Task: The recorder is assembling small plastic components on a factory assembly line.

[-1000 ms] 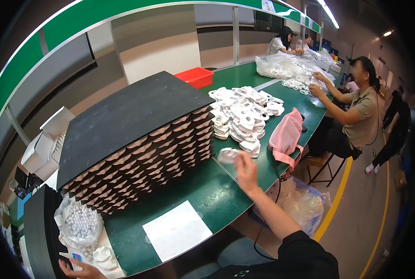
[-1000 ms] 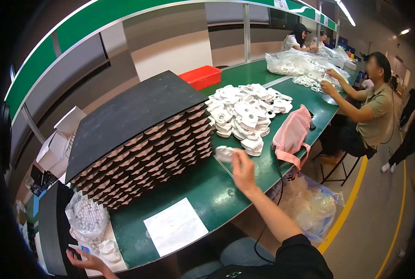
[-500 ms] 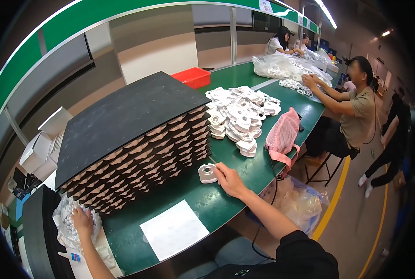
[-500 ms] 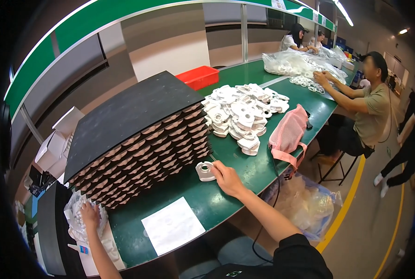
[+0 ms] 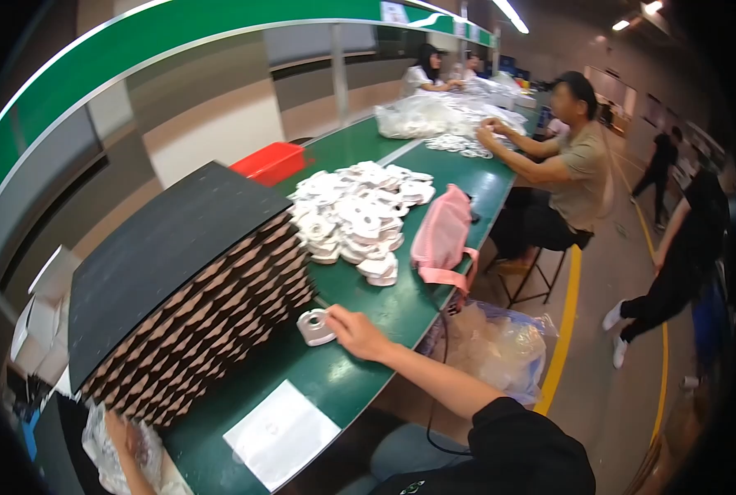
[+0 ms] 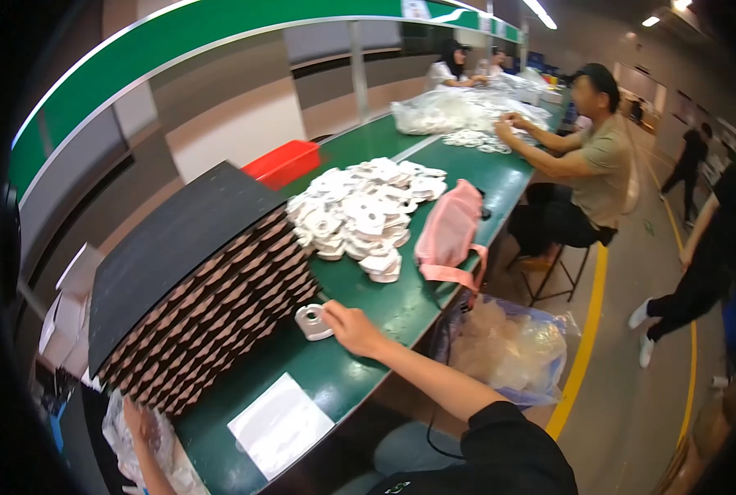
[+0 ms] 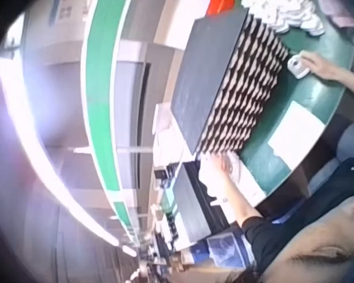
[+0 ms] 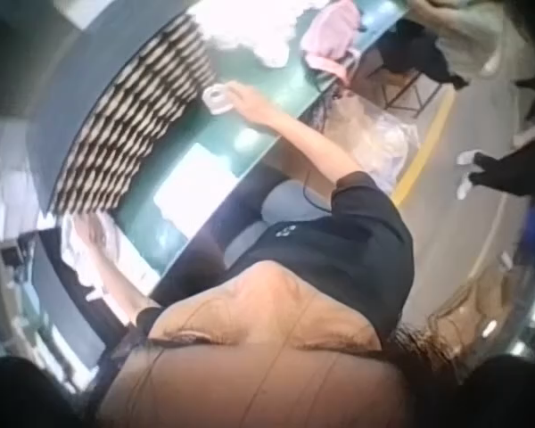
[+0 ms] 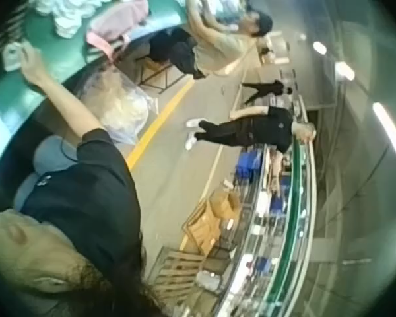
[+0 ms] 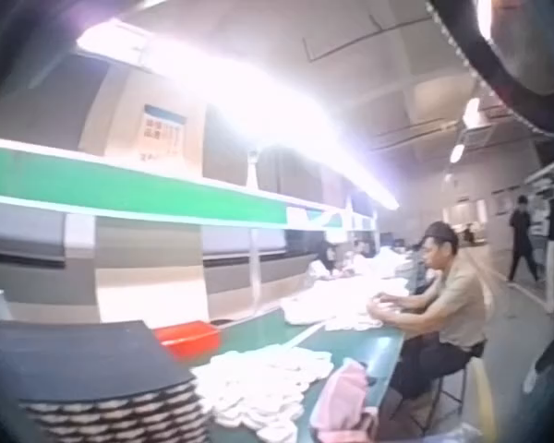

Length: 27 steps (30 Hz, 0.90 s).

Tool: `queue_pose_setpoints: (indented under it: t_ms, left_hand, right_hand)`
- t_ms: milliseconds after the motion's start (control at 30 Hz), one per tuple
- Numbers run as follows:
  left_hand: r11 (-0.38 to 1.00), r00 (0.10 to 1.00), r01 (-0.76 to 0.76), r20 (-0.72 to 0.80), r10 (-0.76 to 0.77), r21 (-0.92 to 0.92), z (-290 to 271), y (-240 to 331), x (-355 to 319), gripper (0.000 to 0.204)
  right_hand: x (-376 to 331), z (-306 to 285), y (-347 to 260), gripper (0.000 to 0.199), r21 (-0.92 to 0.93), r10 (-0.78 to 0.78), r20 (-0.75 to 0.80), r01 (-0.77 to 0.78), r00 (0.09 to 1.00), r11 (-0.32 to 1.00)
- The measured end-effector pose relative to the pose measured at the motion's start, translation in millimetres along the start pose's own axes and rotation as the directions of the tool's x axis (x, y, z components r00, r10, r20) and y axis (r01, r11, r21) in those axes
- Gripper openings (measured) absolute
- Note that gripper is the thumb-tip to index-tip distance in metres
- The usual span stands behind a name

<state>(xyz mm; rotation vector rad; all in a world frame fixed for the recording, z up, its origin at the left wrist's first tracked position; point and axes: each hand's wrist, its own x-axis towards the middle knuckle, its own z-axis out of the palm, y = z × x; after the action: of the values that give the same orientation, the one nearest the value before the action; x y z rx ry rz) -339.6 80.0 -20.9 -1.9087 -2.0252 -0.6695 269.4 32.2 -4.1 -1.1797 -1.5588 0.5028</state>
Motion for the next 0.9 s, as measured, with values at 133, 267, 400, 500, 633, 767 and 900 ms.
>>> queue_pose_setpoints:
  t_ms: [133,267,400,500,633,767,900]
  left_hand:
    - [0.973,0.965,-0.225,0.127,0.229,-0.044,-4,-1,24,0.041]
    - [0.952,0.944,-0.304,0.128,0.306,-0.036,0,6,29,0.04]
    - [0.945,0.94,-0.323,0.134,0.315,0.046,0,9,30,0.038]
    - [0.948,0.959,-0.245,0.096,0.268,-0.202,-4,13,26,0.035]
    - [0.971,0.976,-0.194,-0.074,0.206,0.138,-18,36,1,0.028]
    - [0.976,0.997,0.081,-0.003,-0.082,0.203,-29,39,-3,0.018]
    - [0.97,0.996,0.092,-0.006,-0.093,0.226,-53,53,-5,0.012]
  right_hand:
    - [-1,0,-1,0.017,0.014,0.009,-0.002,-0.009,1.0,1.0]
    - [-3,-4,3,0.017,0.012,0.013,-0.008,-0.013,1.0,1.0]
    - [-2,-6,4,0.017,0.03,0.011,-0.019,-0.011,1.0,0.999]
    - [1,0,11,0.02,0.01,0.047,-0.016,-0.047,0.999,0.999]
    - [2,1,-1,0.022,0.058,0.166,0.068,-0.17,0.984,0.984]
    - [1,7,-5,0.018,0.08,0.107,0.056,-0.112,0.993,0.991]
    - [-2,-4,-4,0.016,0.043,0.112,0.076,-0.115,0.991,0.992]
